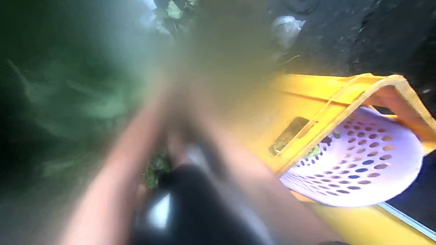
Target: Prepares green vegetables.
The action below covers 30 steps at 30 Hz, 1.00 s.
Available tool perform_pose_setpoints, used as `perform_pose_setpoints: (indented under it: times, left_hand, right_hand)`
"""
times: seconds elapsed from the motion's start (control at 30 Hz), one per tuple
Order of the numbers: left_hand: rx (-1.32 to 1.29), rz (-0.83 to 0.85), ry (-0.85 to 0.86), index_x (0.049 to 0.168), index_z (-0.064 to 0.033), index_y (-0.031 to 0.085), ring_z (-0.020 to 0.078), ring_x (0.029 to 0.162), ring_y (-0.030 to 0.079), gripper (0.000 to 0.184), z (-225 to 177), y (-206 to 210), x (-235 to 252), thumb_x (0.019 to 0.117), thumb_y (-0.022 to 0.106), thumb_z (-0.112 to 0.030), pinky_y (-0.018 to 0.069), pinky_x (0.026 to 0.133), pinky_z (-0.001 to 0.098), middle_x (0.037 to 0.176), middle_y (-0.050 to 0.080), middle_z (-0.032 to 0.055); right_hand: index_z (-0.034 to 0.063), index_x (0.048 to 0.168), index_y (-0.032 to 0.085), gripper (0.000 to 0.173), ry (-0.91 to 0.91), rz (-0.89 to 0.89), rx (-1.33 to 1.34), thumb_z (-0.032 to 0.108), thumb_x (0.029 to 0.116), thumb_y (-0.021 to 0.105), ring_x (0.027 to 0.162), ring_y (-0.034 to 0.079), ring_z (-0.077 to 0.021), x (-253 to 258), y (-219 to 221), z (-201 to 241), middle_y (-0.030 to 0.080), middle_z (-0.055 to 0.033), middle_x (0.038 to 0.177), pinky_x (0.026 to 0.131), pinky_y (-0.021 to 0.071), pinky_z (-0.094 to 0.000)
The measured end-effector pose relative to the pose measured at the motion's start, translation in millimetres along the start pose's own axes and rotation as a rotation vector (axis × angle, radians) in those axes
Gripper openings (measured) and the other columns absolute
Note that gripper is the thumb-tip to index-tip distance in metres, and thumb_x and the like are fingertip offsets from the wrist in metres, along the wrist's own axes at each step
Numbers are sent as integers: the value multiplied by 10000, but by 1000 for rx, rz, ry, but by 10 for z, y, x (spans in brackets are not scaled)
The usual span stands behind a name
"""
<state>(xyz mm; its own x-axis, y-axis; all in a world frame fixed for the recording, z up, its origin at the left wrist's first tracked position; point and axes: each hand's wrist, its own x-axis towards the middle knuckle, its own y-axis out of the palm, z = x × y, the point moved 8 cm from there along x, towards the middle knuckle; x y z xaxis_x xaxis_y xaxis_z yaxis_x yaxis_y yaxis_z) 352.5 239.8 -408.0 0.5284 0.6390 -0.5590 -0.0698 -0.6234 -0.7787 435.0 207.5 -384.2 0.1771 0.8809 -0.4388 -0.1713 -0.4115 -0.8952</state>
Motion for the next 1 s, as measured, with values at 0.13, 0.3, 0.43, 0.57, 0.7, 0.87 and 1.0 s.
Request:
perform_pose_setpoints:
  times: [0.13,0.3,0.43,0.57,0.7,0.87,1.0]
  left_hand:
    - [-31,44,-18,1188,-59,686,489,1032,679,291,5,26,4,1059,441,-148,532,829,657,1099,699,265]
    - [-153,127,-108,1103,35,650,486,1062,669,379,149,24,85,1079,368,-217,526,844,665,1141,673,280]
    - [-193,0,7,1105,-28,652,423,956,695,296,323,120,218,1054,476,-261,560,778,617,1022,687,211]
    - [-171,34,-22,1228,-77,538,409,859,700,260,274,43,143,1043,500,-256,559,721,594,932,679,181]
    - [-125,21,-68,1217,-24,545,485,944,695,270,166,-58,75,1047,437,-204,542,751,639,1043,686,252]
    - [-91,-45,-78,1193,-40,564,443,899,703,255,69,-37,-15,1037,460,-211,539,695,603,1040,690,213]
    - [-137,-12,-121,1200,-23,559,477,915,702,260,119,-33,-13,1016,483,-191,533,718,640,1038,696,241]
  right_hand:
    - [124,1442,514,394,6,103,66,209,1065,435,848,747,-366,188,50,47,743,-149,889,701,579,-541]
    - [110,1432,505,389,-31,119,141,248,1087,387,852,742,-357,198,7,-28,739,-140,895,714,578,-534]
    - [22,1217,601,382,-70,-34,137,288,1099,354,688,722,-335,-189,7,-184,692,-127,733,602,565,-496]
    - [87,1230,598,383,-11,13,112,358,1095,363,693,724,-306,-247,226,-282,693,-94,731,612,577,-507]
    - [93,1349,563,384,-22,122,87,290,1092,355,780,743,-332,-18,91,-131,724,-118,799,655,574,-503]
    - [117,1473,464,411,-22,207,99,223,1080,409,879,741,-361,181,113,23,738,-147,928,714,578,-537]
    - [77,1396,526,383,-17,170,135,246,1085,380,841,742,-364,-83,130,-113,732,-150,874,697,581,-537]
